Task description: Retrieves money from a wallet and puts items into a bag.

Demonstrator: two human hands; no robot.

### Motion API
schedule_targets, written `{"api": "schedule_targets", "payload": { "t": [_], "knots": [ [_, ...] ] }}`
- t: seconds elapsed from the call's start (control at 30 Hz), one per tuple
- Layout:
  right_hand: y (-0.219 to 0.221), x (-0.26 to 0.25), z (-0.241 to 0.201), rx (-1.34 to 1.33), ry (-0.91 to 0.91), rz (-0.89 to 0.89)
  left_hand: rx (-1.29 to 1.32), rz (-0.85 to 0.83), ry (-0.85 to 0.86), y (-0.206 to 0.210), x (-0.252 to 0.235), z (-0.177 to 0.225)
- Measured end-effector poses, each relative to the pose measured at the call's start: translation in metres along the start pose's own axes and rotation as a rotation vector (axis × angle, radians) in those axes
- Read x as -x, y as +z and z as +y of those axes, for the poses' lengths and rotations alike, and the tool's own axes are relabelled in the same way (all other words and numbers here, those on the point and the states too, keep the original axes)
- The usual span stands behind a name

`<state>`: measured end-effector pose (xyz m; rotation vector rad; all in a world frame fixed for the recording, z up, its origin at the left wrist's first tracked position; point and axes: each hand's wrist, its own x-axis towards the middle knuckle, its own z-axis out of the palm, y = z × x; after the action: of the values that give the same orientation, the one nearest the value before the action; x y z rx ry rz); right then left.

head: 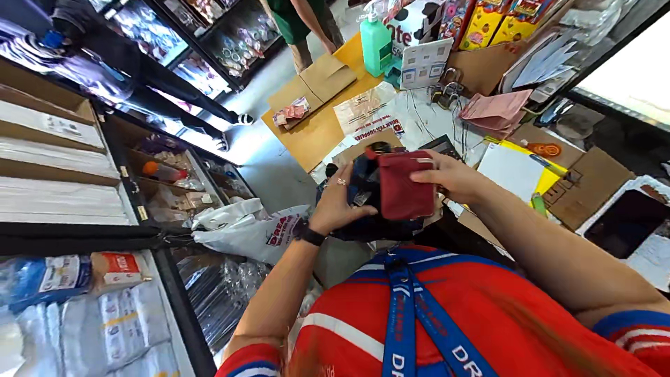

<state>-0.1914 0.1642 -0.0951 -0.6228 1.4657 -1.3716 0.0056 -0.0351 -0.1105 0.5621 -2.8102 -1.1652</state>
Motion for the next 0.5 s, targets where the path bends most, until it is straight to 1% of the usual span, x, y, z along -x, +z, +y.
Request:
{"api": "schedule_targets", "payload": {
  "t": [0.03,0.07,0.13,0.17,0.23,0.27,0.3,0.37,0.4,0.43,0.47,0.5],
  "knots": [
    [-0.01,0.004,0.012,-0.093,0.093,0.07,-0.145,-0.047,-0.003,0.013,-0.007,-0.008],
    [-0.017,0.008,0.023,-0.205,0.165,0.145,-0.274,-0.105,0.031,0.024,-0.014,-0.013],
    [-0.02,0.018,0.036,-0.376,0.249,0.265,-0.499,-0.236,0.13,0.036,-0.034,-0.014],
    [-0.018,0.023,0.037,-0.398,0.246,0.277,-0.599,-0.293,0.186,0.037,-0.046,-0.013],
    [-0.004,0.031,0.037,-0.323,0.137,0.226,-0.708,-0.352,0.261,0.03,-0.066,-0.009],
    [0.007,0.034,0.039,-0.235,0.032,0.189,-0.649,-0.344,0.255,0.018,-0.074,-0.003],
    [0.017,0.034,0.042,-0.135,-0.107,0.139,-0.482,-0.265,0.235,0.001,-0.081,0.004],
    [0.041,0.023,0.051,0.126,-0.473,0.062,0.024,0.008,0.127,-0.03,-0.088,0.017],
    [0.052,0.011,0.056,0.254,-0.672,0.045,0.264,0.11,0.076,-0.041,-0.091,0.023],
    [0.059,-0.005,0.059,0.376,-0.836,0.023,0.477,0.179,0.045,-0.049,-0.092,0.031],
    [0.062,-0.025,0.062,0.504,-0.987,-0.003,0.657,0.203,0.05,-0.056,-0.09,0.04],
    [0.061,-0.045,0.063,0.641,-1.091,-0.011,0.789,0.201,0.088,-0.061,-0.086,0.048]
  ]
}}
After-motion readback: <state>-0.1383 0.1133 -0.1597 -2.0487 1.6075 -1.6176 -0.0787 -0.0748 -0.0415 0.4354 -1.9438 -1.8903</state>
